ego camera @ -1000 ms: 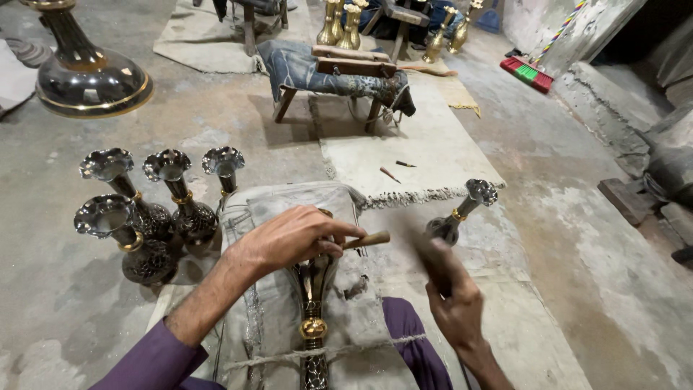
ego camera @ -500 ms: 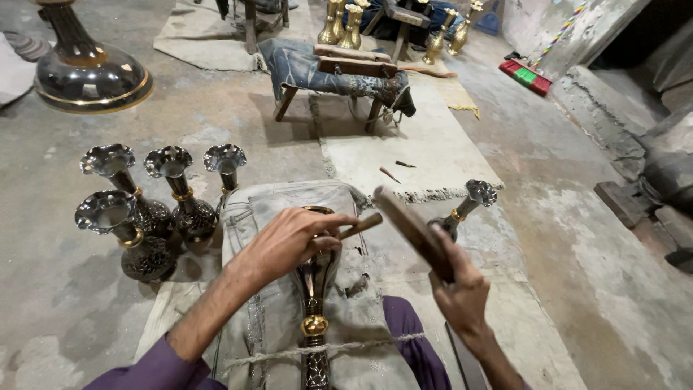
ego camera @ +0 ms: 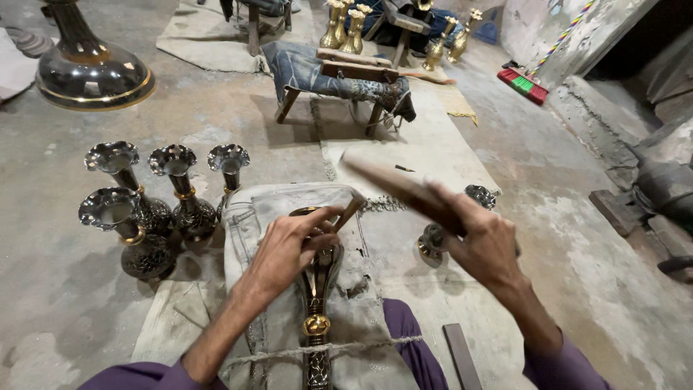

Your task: The person sits on the floor of a metal craft workshop and decorates a brass vase with a small punch held against the vase surface, striking the punch with a wooden mallet to emboss patterns. The vase rests on a cloth-covered sandbag while the person works around its body, with finished vases nearby.

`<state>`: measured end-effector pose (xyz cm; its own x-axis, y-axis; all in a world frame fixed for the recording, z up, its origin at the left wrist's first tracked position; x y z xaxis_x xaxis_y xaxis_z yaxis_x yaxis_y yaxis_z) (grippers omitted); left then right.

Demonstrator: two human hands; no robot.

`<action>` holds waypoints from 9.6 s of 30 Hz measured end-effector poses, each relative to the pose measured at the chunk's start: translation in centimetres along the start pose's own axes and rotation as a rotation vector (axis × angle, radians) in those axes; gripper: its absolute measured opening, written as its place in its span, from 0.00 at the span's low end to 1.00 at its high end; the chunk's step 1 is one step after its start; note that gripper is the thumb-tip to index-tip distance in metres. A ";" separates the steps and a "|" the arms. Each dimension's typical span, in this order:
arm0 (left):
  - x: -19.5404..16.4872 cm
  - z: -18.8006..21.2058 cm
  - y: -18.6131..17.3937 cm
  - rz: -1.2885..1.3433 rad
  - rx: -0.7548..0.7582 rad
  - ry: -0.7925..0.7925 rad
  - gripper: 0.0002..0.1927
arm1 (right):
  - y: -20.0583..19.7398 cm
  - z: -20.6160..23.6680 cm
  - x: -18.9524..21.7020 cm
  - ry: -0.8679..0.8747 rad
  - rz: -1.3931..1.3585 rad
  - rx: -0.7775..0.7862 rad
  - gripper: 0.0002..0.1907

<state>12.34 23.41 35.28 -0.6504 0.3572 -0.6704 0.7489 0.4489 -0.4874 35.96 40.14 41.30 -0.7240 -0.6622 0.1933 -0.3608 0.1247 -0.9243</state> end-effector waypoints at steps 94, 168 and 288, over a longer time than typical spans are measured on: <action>1.1 -1.7 0.6 -0.111 0.458 0.182 0.22 | 5.9 8.3 -3.6 0.020 -0.367 -0.347 0.40; 3.9 6.6 0.6 0.396 -0.804 -0.238 0.25 | -8.9 -3.9 19.4 -0.614 0.408 -0.070 0.33; 2.7 4.5 -0.2 0.171 -0.360 -0.003 0.23 | -6.1 0.1 11.4 -0.284 0.361 -0.103 0.40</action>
<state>10.99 20.61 31.05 -0.5197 0.4495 -0.7265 0.7535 0.6420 -0.1417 29.96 31.78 49.10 -0.6293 -0.7373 -0.2456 -0.1820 0.4472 -0.8757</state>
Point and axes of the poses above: each hand's wrist, its own z-axis away from the middle knuckle, its own y-axis out of the palm, x = y × z, the point moved 6 cm from there along -z, towards the middle knuckle, and after that the axes turned 12 degrees about y, right-handed, at the moved point
